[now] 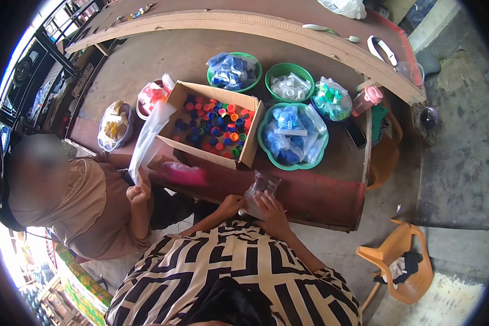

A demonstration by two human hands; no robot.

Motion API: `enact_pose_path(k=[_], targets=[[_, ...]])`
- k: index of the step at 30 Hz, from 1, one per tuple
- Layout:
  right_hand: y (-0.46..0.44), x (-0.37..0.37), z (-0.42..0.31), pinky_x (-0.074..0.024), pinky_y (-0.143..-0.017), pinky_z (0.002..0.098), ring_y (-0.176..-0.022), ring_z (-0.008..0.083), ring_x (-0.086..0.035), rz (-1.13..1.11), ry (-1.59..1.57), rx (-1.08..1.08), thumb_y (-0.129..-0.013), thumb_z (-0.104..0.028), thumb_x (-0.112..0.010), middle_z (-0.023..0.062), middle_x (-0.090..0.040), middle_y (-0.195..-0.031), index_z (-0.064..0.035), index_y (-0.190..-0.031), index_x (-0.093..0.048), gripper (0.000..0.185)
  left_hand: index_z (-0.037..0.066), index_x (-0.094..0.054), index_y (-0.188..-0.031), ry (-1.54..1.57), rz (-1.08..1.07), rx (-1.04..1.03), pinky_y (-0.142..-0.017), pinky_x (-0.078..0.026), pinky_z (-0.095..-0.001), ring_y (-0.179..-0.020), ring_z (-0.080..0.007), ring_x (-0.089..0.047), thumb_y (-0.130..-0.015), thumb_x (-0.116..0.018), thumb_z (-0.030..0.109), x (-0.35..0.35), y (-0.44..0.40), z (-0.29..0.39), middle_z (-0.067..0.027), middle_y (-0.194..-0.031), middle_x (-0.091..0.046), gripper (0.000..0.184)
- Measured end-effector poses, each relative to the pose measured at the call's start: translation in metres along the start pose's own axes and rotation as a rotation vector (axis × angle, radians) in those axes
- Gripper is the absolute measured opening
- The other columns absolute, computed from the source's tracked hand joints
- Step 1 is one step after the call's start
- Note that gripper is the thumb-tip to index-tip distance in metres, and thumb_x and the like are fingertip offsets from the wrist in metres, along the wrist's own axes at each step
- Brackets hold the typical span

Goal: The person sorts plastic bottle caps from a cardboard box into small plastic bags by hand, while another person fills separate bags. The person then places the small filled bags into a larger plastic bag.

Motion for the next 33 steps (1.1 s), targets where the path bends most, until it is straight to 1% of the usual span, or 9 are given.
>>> enact_pose_path(k=[2, 5, 8, 10, 16, 19, 25, 28, 33], targets=[[0.001, -0.008, 0.003, -0.0314, -0.107, 0.0451, -0.136, 0.0334, -0.031, -0.093, 0.071, 0.069, -0.071, -0.018, -0.074, 0.0157, -0.035, -0.144, -0.0074, -0.144, -0.031, 0.085, -0.005, -0.069, -0.078, 0.05, -0.007, 0.016, -0.071, -0.052, -0.0346, -0.071, -0.0238, -0.068, -0.092, -0.055, 0.027, -0.001, -0.004, -0.005, -0.0154, -0.074, -0.069, 0.037], [0.006, -0.027, 0.02, -0.0315, -0.108, 0.0454, -0.132, 0.0298, -0.039, -0.158, 0.22, 0.141, -0.076, -0.015, -0.068, 0.0142, -0.045, -0.138, -0.0083, -0.139, -0.04, 0.069, -0.004, -0.067, -0.091, -0.028, -0.038, 0.063, -0.071, -0.052, -0.0351, -0.073, -0.0229, -0.068, -0.089, -0.059, 0.027, 0.0, -0.004, -0.003, -0.016, -0.077, -0.069, 0.033], [0.013, -0.043, 0.033, -0.0325, -0.107, 0.0456, -0.123, 0.0277, -0.05, -0.159, 0.141, 0.079, -0.081, -0.011, -0.058, 0.0136, -0.056, -0.127, -0.0089, -0.13, -0.051, 0.049, -0.002, -0.059, -0.112, -0.08, 0.12, 0.099, -0.072, -0.051, -0.036, -0.078, -0.0279, -0.068, -0.082, -0.069, 0.028, 0.002, 0.007, 0.018, -0.0181, -0.085, -0.067, 0.043], [0.011, -0.027, 0.024, -0.0338, -0.106, 0.0462, -0.11, 0.029, -0.059, -0.085, 0.021, -0.001, -0.084, -0.009, -0.053, 0.0129, -0.064, -0.114, -0.008, -0.119, -0.058, 0.035, 0.001, -0.05, -0.121, -0.143, 0.105, -0.034, -0.083, -0.048, -0.0382, -0.098, -0.0323, -0.06, -0.07, -0.081, 0.03, 0.003, 0.015, 0.036, -0.0204, -0.11, -0.057, 0.067], [0.004, -0.028, 0.033, -0.0473, -0.091, 0.0436, -0.092, 0.0358, -0.063, 0.031, -0.127, -0.122, -0.088, -0.01, -0.054, 0.0164, -0.067, -0.098, -0.0078, -0.109, -0.065, 0.024, 0.004, -0.055, -0.118, -0.488, 0.071, -0.323, -0.093, -0.043, -0.0436, -0.113, -0.0371, -0.048, -0.062, -0.085, 0.026, 0.0, 0.017, 0.035, -0.0212, -0.124, -0.042, 0.067], [0.0, -0.014, 0.029, -0.0513, -0.077, 0.0409, -0.088, 0.0388, -0.062, 0.006, -0.188, -0.266, -0.091, -0.014, -0.054, 0.0195, -0.066, -0.095, -0.0051, -0.104, -0.065, 0.019, 0.003, -0.061, -0.106, -0.494, 0.23, -0.477, -0.09, -0.044, -0.0452, -0.108, -0.0397, -0.049, -0.065, -0.078, 0.012, 0.001, 0.011, 0.031, -0.0201, -0.115, -0.047, 0.045], [-0.011, -0.017, 0.051, -0.0507, -0.071, 0.0367, -0.083, 0.0316, -0.068, 0.192, -0.429, -0.34, -0.089, -0.017, -0.061, 0.0194, -0.067, -0.088, -0.0008, -0.099, -0.063, 0.019, 0.004, -0.066, -0.092, -0.446, 0.236, -0.575, -0.083, -0.046, -0.0468, -0.095, -0.0374, -0.058, -0.079, -0.068, 0.016, 0.004, -0.019, 0.008, -0.0169, -0.094, -0.061, 0.018], [-0.016, -0.023, 0.067, -0.0505, -0.071, 0.0375, -0.082, 0.027, -0.068, 0.262, -0.394, -0.353, -0.088, -0.014, -0.064, 0.0183, -0.067, -0.088, 0.0006, -0.098, -0.061, 0.019, 0.002, -0.063, -0.089, -0.336, 0.135, -0.339, -0.072, -0.048, -0.0479, -0.083, -0.0401, -0.062, -0.085, -0.062, 0.02, 0.001, -0.029, 0.01, -0.0203, -0.083, -0.063, 0.019], [-0.025, -0.024, 0.079, -0.0497, -0.074, 0.0382, -0.084, 0.0312, -0.064, 0.269, -0.357, -0.37, -0.083, -0.011, -0.067, 0.0169, -0.064, -0.09, -0.0009, -0.108, -0.056, 0.029, 0.001, -0.058, -0.092, -0.266, 0.191, -0.357, -0.065, -0.048, -0.0499, -0.078, -0.0436, -0.061, -0.087, -0.06, 0.021, -0.002, -0.044, 0.0, -0.0239, -0.081, -0.063, 0.021]])
Point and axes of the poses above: each hand's wrist, its own y-axis away from the middle knuckle, its own x-axis out of the back of the hand, z = x × y, the point moved 2 cm from there along -y, towards the middle knuckle
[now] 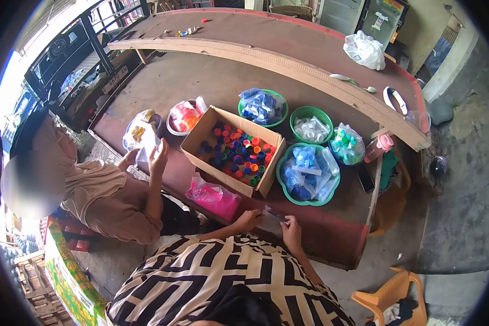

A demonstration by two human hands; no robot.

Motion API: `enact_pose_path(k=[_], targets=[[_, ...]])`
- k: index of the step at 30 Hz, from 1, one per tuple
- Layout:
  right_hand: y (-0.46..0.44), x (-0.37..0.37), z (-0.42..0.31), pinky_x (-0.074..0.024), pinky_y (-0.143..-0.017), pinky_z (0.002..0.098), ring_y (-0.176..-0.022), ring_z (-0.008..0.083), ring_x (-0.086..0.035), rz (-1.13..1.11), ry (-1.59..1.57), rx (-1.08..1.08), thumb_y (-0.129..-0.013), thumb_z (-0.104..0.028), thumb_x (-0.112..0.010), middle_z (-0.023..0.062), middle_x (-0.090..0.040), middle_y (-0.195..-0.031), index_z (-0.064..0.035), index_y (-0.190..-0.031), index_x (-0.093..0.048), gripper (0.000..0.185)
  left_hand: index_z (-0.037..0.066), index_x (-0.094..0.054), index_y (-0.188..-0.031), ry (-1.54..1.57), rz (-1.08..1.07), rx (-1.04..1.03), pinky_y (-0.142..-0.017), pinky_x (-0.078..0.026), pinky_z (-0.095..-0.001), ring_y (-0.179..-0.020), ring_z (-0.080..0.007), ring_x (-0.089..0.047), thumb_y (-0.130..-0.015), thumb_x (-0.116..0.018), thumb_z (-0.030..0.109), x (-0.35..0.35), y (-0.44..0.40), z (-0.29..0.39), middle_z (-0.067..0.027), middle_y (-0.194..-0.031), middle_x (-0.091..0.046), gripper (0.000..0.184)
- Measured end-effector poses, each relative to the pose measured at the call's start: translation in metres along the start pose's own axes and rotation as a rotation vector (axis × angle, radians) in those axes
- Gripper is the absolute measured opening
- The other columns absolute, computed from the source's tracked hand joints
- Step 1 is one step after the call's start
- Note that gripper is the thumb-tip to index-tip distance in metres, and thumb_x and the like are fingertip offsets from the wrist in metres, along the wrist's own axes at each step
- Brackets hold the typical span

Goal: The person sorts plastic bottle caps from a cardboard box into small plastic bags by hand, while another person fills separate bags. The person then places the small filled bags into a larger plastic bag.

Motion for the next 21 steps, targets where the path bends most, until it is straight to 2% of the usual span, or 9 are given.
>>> enact_pose_path(k=[2, 4, 5, 8, 11, 12, 16, 19, 21], targets=[[-0.004, 0.005, -0.005, -0.049, -0.078, 0.039, -0.088, 0.0332, -0.063, -0.036, 0.051, -0.01, -0.082, -0.011, -0.067, 0.0174, -0.062, -0.096, -0.0016, -0.113, -0.055, 0.035, 0.001, -0.057, -0.094, 0.011, 0.015, -0.001, -0.065, -0.048, -0.0504, -0.078, -0.0444, -0.061, -0.088, -0.06, 0.022, -0.003, -0.009, -0.008, -0.0243, -0.081, -0.062, 0.022], [-0.007, 0.011, -0.027, -0.0453, -0.088, 0.0413, -0.103, 0.0337, -0.057, 0.005, 0.224, 0.28, -0.076, -0.012, -0.07, 0.0166, -0.057, -0.112, -0.0036, -0.121, -0.052, 0.049, 0.002, -0.056, -0.102, -0.018, 0.032, 0.103, -0.067, -0.049, -0.0498, -0.08, -0.0443, -0.062, -0.089, -0.059, 0.023, -0.005, -0.015, -0.015, -0.0257, -0.083, -0.063, 0.026], [-0.009, 0.014, -0.035, -0.0453, -0.088, 0.0413, -0.103, 0.0337, -0.057, 0.011, 0.228, 0.294, -0.076, -0.012, -0.07, 0.0166, -0.057, -0.112, -0.0036, -0.121, -0.052, 0.049, 0.002, -0.056, -0.102, -0.02, 0.044, 0.092, -0.067, -0.049, -0.0498, -0.08, -0.0443, -0.062, -0.089, -0.059, 0.023, -0.005, -0.018, -0.013, -0.0257, -0.083, -0.063, 0.026], [-0.014, 0.008, -0.044, -0.0384, -0.099, 0.0444, -0.119, 0.0337, -0.047, -0.262, 0.382, 0.504, -0.073, -0.018, -0.071, 0.0136, -0.048, -0.128, -0.006, -0.132, -0.047, 0.065, 0.0, -0.053, -0.111, 0.132, 0.05, 0.231, -0.073, -0.052, -0.0474, -0.089, -0.0421, -0.064, -0.086, -0.063, 0.022, -0.003, -0.026, -0.011, -0.0267, -0.092, -0.065, 0.034], [-0.016, -0.014, -0.019, -0.0381, -0.1, 0.0466, -0.121, 0.0338, -0.046, -0.285, 0.508, 0.58, -0.075, -0.019, -0.067, 0.0134, -0.046, -0.133, -0.007, -0.134, -0.045, 0.064, -0.002, -0.052, -0.112, 0.075, 0.079, 0.182, -0.075, -0.052, -0.0466, -0.094, -0.0433, -0.062, -0.083, -0.067, 0.02, -0.013, -0.033, -0.03, -0.0277, -0.096, -0.064, 0.039], [-0.019, -0.019, -0.011, -0.0382, -0.099, 0.0489, -0.123, 0.0341, -0.045, -0.322, 0.603, 0.556, -0.076, -0.02, -0.066, 0.0135, -0.044, -0.137, -0.0072, -0.135, -0.044, 0.064, -0.003, -0.051, -0.112, 0.128, 0.052, 0.236, -0.077, -0.052, -0.0458, -0.096, -0.0438, -0.062, -0.082, -0.068, 0.017, -0.013, -0.035, -0.029, -0.0277, -0.102, -0.063, 0.041], [-0.022, -0.023, -0.001, -0.037, -0.101, 0.0487, -0.125, 0.0341, -0.044, -0.369, 0.604, 0.506, -0.077, -0.023, -0.065, 0.015, -0.043, -0.137, -0.0086, -0.135, -0.045, 0.063, -0.003, -0.051, -0.112, 0.084, 0.029, 0.313, -0.081, -0.052, -0.0449, -0.1, -0.0428, -0.061, -0.082, -0.066, 0.016, -0.007, -0.03, -0.014, -0.0268, -0.106, -0.062, 0.038], [-0.023, -0.018, -0.009, -0.039, -0.098, 0.0481, -0.123, 0.0336, -0.045, -0.399, 0.541, 0.465, -0.075, -0.021, -0.068, 0.016, -0.046, -0.134, -0.0082, -0.131, -0.047, 0.062, -0.003, -0.052, -0.114, 0.235, 0.077, 0.234, -0.085, -0.051, -0.0443, -0.101, -0.0406, -0.062, -0.081, -0.068, 0.018, 0.005, -0.028, 0.0, -0.0251, -0.109, -0.062, 0.042], [-0.031, -0.026, 0.008, -0.0446, -0.091, 0.0461, -0.114, 0.0367, -0.052, -0.377, 0.539, 0.442, -0.072, -0.02, -0.071, 0.0181, -0.052, -0.126, -0.0077, -0.127, -0.05, 0.06, -0.001, -0.054, -0.117, 0.067, -0.049, 0.185, -0.09, -0.049, -0.0434, -0.107, -0.0381, -0.059, -0.077, -0.071, 0.022, 0.007, -0.033, -0.007, -0.0219, -0.109, -0.062, 0.049]])
Point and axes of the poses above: each hand's wrist, its own y-axis away from the middle knuckle, its own x-axis out of the back of the hand, z = x × y, the point moved 2 cm from there along -y, towards the middle knuckle
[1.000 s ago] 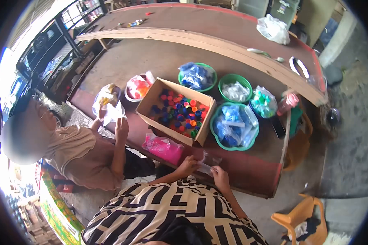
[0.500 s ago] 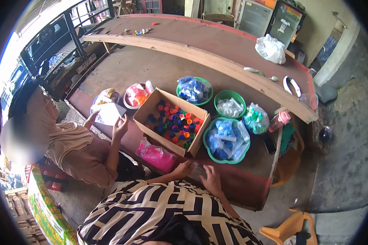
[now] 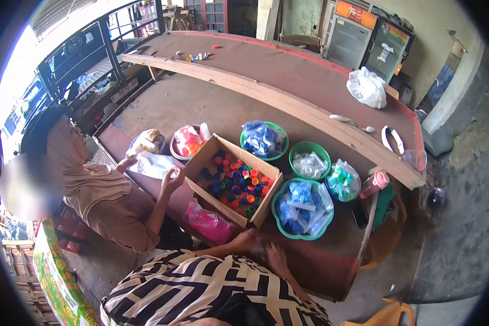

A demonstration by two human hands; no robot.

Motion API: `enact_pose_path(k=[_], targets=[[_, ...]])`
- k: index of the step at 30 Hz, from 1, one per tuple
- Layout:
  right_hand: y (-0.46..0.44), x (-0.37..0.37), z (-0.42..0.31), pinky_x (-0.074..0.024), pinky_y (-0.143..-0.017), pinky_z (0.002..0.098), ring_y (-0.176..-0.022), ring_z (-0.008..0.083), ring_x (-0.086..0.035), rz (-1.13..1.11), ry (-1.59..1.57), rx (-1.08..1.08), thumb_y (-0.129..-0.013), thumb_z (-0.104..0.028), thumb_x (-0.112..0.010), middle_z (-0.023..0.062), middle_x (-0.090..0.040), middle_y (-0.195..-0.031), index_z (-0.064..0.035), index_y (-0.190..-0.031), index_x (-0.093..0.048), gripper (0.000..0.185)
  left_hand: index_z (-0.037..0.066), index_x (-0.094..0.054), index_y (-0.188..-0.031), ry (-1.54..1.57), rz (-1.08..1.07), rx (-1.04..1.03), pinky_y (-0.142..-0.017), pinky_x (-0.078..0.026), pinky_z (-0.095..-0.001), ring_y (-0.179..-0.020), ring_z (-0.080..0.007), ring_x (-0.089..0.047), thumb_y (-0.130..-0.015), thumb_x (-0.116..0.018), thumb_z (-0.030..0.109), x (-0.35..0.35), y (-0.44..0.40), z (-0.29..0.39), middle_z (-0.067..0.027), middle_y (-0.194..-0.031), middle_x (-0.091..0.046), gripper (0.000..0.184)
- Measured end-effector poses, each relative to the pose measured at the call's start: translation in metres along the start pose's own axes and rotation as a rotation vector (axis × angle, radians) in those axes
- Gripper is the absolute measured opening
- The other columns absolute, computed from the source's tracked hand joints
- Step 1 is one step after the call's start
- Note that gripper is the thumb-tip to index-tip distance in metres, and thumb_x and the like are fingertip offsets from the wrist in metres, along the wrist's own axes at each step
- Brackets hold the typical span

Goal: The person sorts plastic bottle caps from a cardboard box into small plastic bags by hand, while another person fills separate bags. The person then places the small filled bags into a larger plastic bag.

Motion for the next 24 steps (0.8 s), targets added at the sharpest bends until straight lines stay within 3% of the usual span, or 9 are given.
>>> enact_pose_path(k=[1, 3, 7, 9, 12, 13, 17, 19, 24], targets=[[-0.004, 0.003, -0.001, -0.0446, -0.091, 0.0461, -0.114, 0.0367, -0.052, 0.008, 0.005, 0.016, -0.072, -0.02, -0.071, 0.0181, -0.052, -0.126, -0.0077, -0.127, -0.05, 0.06, -0.001, -0.054, -0.117, -0.005, 0.017, -0.006, -0.09, -0.049, -0.0434, -0.107, -0.0381, -0.059, -0.077, -0.071, 0.022, 0.008, 0.001, 0.011, -0.0219, -0.109, -0.062, 0.049], [-0.002, 0.015, -0.004, -0.0487, -0.078, 0.0485, -0.092, 0.0399, -0.061, 0.114, -0.107, -0.08, -0.07, -0.018, -0.072, 0.0194, -0.061, -0.101, -0.0032, -0.112, -0.055, 0.048, 0.002, -0.055, -0.119, -0.334, -0.023, -0.356, -0.092, -0.048, -0.0427, -0.111, -0.0363, -0.056, -0.07, -0.076, 0.027, 0.01, 0.011, 0.035, -0.0189, -0.107, -0.063, 0.058], [-0.006, 0.033, -0.011, -0.0495, -0.073, 0.0499, -0.088, 0.043, -0.061, 0.08, -0.241, -0.222, -0.071, -0.021, -0.071, 0.0226, -0.064, -0.095, -0.0015, -0.106, -0.057, 0.042, 0.004, -0.054, -0.122, -0.202, -0.041, -0.407, -0.093, -0.047, -0.0423, -0.116, -0.0356, -0.053, -0.063, -0.079, 0.028, 0.005, 0.01, 0.04, -0.0175, -0.107, -0.063, 0.068], [-0.009, 0.04, -0.011, -0.0503, -0.079, 0.0456, -0.09, 0.0405, -0.064, -0.068, -0.405, -0.324, -0.071, -0.024, -0.072, 0.0219, -0.066, -0.092, -0.0014, -0.108, -0.059, 0.045, 0.004, -0.051, -0.124, -0.151, -0.164, -0.416, -0.09, -0.049, -0.0421, -0.11, -0.0351, -0.057, -0.059, -0.082, 0.026, 0.012, 0.01, 0.047, -0.0176, -0.107, -0.063, 0.076], [-0.006, 0.051, -0.009, -0.0505, -0.081, 0.0429, -0.093, 0.037, -0.065, -0.101, -0.575, -0.279, -0.071, -0.026, -0.074, 0.0222, -0.066, -0.098, -0.0018, -0.107, -0.061, 0.046, 0.003, -0.049, -0.124, -0.001, -0.241, -0.164, -0.086, -0.05, -0.0409, -0.102, -0.0329, -0.062, -0.057, -0.083, 0.024, 0.03, 0.022, 0.068, -0.0169, -0.105, -0.064, 0.078], [-0.004, 0.051, -0.006, -0.0505, -0.081, 0.0429, -0.093, 0.037, -0.065, -0.099, -0.576, -0.287, -0.071, -0.026, -0.074, 0.0222, -0.066, -0.098, -0.0018, -0.107, -0.061, 0.046, 0.0, -0.05, -0.12, -0.05, -0.246, -0.161, -0.08, -0.051, -0.0378, -0.093, -0.0288, -0.065, -0.061, -0.083, 0.024, 0.034, 0.023, 0.07, -0.0163, -0.102, -0.065, 0.072], [-0.007, 0.049, 0.001, -0.0488, -0.083, 0.0359, -0.088, 0.0249, -0.064, -0.135, -0.845, -0.252, -0.075, -0.029, -0.073, 0.0115, -0.066, -0.098, -0.0004, -0.117, -0.056, 0.053, -0.002, -0.052, -0.115, 0.045, -0.211, -0.211, -0.077, -0.052, -0.0356, -0.09, -0.0258, -0.066, -0.068, -0.081, 0.026, 0.044, 0.027, 0.066, -0.0164, -0.095, -0.066, 0.062], [-0.007, 0.05, -0.003, -0.0461, -0.087, 0.0338, -0.093, 0.0199, -0.059, -0.149, -1.264, -0.32, -0.081, -0.025, -0.072, 0.0072, -0.06, -0.106, -0.0006, -0.124, -0.049, 0.054, -0.004, -0.055, -0.109, 0.02, -0.215, -0.142, -0.075, -0.051, -0.0349, -0.087, -0.0239, -0.065, -0.075, -0.079, 0.028, 0.05, 0.028, 0.072, -0.0166, -0.09, -0.066, 0.052], [-0.012, 0.069, -0.01, -0.0401, -0.096, 0.0321, -0.108, 0.0165, -0.052, -0.051, -1.623, -0.345, -0.083, -0.016, -0.072, 0.0074, -0.052, -0.119, -0.001, -0.13, -0.043, 0.057, -0.004, -0.059, -0.101, 0.251, -0.055, -0.126, -0.074, -0.049, -0.033, -0.083, -0.0192, -0.063, -0.078, -0.077, 0.03, 0.067, 0.027, 0.089, -0.0156, -0.087, -0.066, 0.045]])
Point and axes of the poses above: each hand's wrist, its own y-axis away from the middle knuckle, its own x-axis out of the back of the hand, z = x × y, the point moved 2 cm from there along -y, towards the middle knuckle
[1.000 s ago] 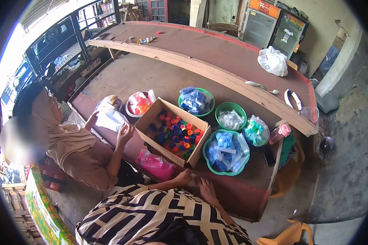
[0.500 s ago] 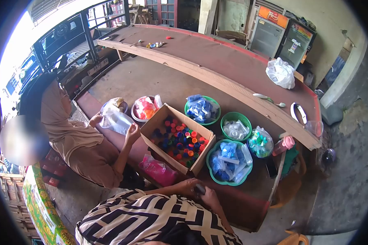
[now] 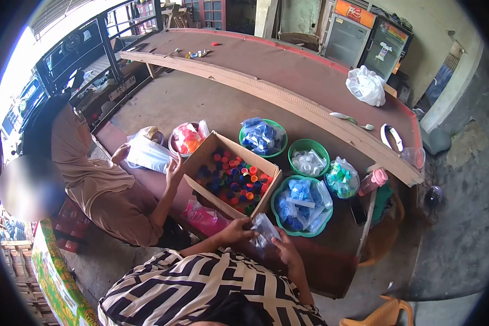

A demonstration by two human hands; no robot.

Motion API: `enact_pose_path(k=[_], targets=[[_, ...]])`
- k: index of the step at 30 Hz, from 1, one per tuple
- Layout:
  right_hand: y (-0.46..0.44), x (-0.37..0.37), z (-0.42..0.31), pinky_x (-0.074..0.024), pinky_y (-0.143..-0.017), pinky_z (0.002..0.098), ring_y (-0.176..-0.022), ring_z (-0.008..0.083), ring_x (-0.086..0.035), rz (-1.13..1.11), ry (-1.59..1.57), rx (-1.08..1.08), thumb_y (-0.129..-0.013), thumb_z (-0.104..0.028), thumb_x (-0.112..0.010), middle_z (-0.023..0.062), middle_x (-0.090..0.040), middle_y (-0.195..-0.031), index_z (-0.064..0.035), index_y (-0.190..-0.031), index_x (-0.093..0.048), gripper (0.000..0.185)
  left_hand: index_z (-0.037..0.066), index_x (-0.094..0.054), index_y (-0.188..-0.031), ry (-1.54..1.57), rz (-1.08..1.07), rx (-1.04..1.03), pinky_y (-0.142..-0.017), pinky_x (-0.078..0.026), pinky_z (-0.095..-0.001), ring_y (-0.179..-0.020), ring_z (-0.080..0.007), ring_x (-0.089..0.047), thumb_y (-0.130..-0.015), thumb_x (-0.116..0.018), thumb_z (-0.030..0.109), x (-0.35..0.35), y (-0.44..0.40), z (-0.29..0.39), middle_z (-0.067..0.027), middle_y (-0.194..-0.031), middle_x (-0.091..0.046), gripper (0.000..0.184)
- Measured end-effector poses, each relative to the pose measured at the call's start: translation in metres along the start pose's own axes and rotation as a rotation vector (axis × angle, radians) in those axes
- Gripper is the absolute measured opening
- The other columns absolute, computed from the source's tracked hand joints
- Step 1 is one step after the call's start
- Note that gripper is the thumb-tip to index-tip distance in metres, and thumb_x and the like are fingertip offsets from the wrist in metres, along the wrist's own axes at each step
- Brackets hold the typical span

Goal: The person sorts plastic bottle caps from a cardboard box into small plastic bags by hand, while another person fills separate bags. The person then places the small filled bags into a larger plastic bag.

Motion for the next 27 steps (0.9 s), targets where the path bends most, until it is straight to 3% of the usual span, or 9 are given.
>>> enact_pose_path(k=[2, 8, 11, 14, 16, 17, 20, 21, 27], targets=[[0.003, -0.017, -0.016, -0.0405, -0.097, 0.0328, -0.11, 0.0169, -0.052, -0.022, -0.244, 0.186, -0.08, -0.011, -0.075, 0.0072, -0.053, -0.119, -0.001, -0.131, -0.042, 0.062, -0.004, -0.061, -0.098, 0.192, 0.155, 0.014, -0.073, -0.048, -0.0316, -0.08, -0.0161, -0.061, -0.079, -0.076, 0.033, 0.005, -0.004, 0.008, -0.0131, -0.084, -0.064, 0.044], [-0.018, -0.016, -0.028, -0.0448, -0.092, 0.0324, -0.106, 0.0166, -0.055, 0.139, 0.075, 0.255, -0.079, -0.013, -0.076, 0.0071, -0.056, -0.117, -0.0017, -0.129, -0.044, 0.06, -0.003, -0.06, -0.094, -0.092, 0.199, -0.024, -0.064, -0.045, -0.0269, -0.071, -0.0084, -0.054, -0.083, -0.074, 0.032, 0.018, -0.025, 0.026, -0.0033, -0.078, -0.06, 0.039], [-0.027, -0.01, -0.052, -0.0454, -0.09, 0.0312, -0.102, 0.0155, -0.056, 0.176, 0.228, 0.269, -0.081, -0.016, -0.074, 0.0063, -0.059, -0.112, -0.0017, -0.125, -0.049, 0.053, -0.002, -0.061, -0.094, -0.14, 0.204, -0.055, -0.065, -0.046, -0.0289, -0.072, -0.0114, -0.057, -0.087, -0.068, 0.034, 0.026, -0.033, 0.037, -0.0076, -0.078, -0.061, 0.037], [-0.034, -0.015, -0.085, -0.0452, -0.089, 0.03, -0.1, 0.0146, -0.056, 0.201, 0.333, 0.316, -0.083, -0.018, -0.073, 0.0055, -0.061, -0.108, -0.0019, -0.12, -0.054, 0.045, 0.001, -0.063, -0.094, -0.135, 0.329, -0.152, -0.07, -0.048, -0.0351, -0.08, -0.0206, -0.062, -0.091, -0.061, 0.035, 0.045, -0.053, 0.018, -0.0122, -0.085, -0.063, 0.034], [-0.045, -0.006, -0.099, -0.0455, -0.089, 0.0298, -0.1, 0.0143, -0.057, 0.237, 0.341, 0.289, -0.083, -0.018, -0.072, 0.005, -0.061, -0.109, -0.0023, -0.121, -0.053, 0.045, 0.004, -0.065, -0.095, -0.534, 0.476, -0.24, -0.076, -0.048, -0.0409, -0.088, -0.0299, -0.061, -0.091, -0.058, 0.033, 0.063, -0.061, 0.01, -0.0137, -0.091, -0.063, 0.029], [-0.055, 0.001, -0.104, -0.0445, -0.09, 0.0299, -0.101, 0.0141, -0.056, 0.245, 0.367, 0.298, -0.084, -0.018, -0.072, 0.0047, -0.06, -0.111, -0.0031, -0.122, -0.053, 0.045, 0.006, -0.064, -0.089, -0.733, 0.521, -0.364, -0.075, -0.049, -0.0429, -0.087, -0.0329, -0.061, -0.088, -0.06, 0.031, 0.071, -0.075, -0.031, -0.0125, -0.09, -0.065, 0.025], [-0.088, 0.021, -0.115, -0.0432, -0.093, 0.0304, -0.103, 0.0147, -0.056, 0.21, 0.254, 0.338, -0.084, -0.016, -0.071, 0.005, -0.06, -0.112, -0.0038, -0.122, -0.053, 0.044, 0.008, -0.064, -0.088, -0.874, 0.681, -0.165, -0.074, -0.049, -0.0424, -0.087, -0.0317, -0.061, -0.084, -0.062, 0.025, 0.077, -0.072, -0.047, -0.012, -0.086, -0.064, 0.017], [-0.095, 0.021, -0.124, -0.0417, -0.094, 0.0305, -0.104, 0.0153, -0.055, 0.222, 0.242, 0.322, -0.084, -0.016, -0.07, 0.0052, -0.059, -0.113, -0.0041, -0.122, -0.053, 0.043, 0.01, -0.063, -0.086, -0.974, 0.691, -0.152, -0.068, -0.049, -0.0409, -0.079, -0.0294, -0.062, -0.081, -0.063, 0.02, 0.076, -0.066, -0.042, -0.0089, -0.079, -0.063, 0.011], [-0.158, 0.031, -0.163, -0.0416, -0.093, 0.0295, -0.104, 0.0148, -0.055, 0.224, 0.216, 0.474, -0.086, -0.015, -0.068, 0.0059, -0.058, -0.112, -0.0037, -0.12, -0.052, 0.039, 0.01, -0.06, -0.074, -0.976, 0.747, -0.279, -0.062, -0.049, -0.0378, -0.068, -0.0243, -0.061, -0.078, -0.062, 0.018, 0.072, -0.063, -0.026, -0.0038, -0.07, -0.059, 0.009]])
Point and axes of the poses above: each hand's wrist, its own y-axis away from the middle knuckle, its own x-axis out of the back of the hand, z = x × y, the point moved 2 cm from there along -y, towards the middle knuckle
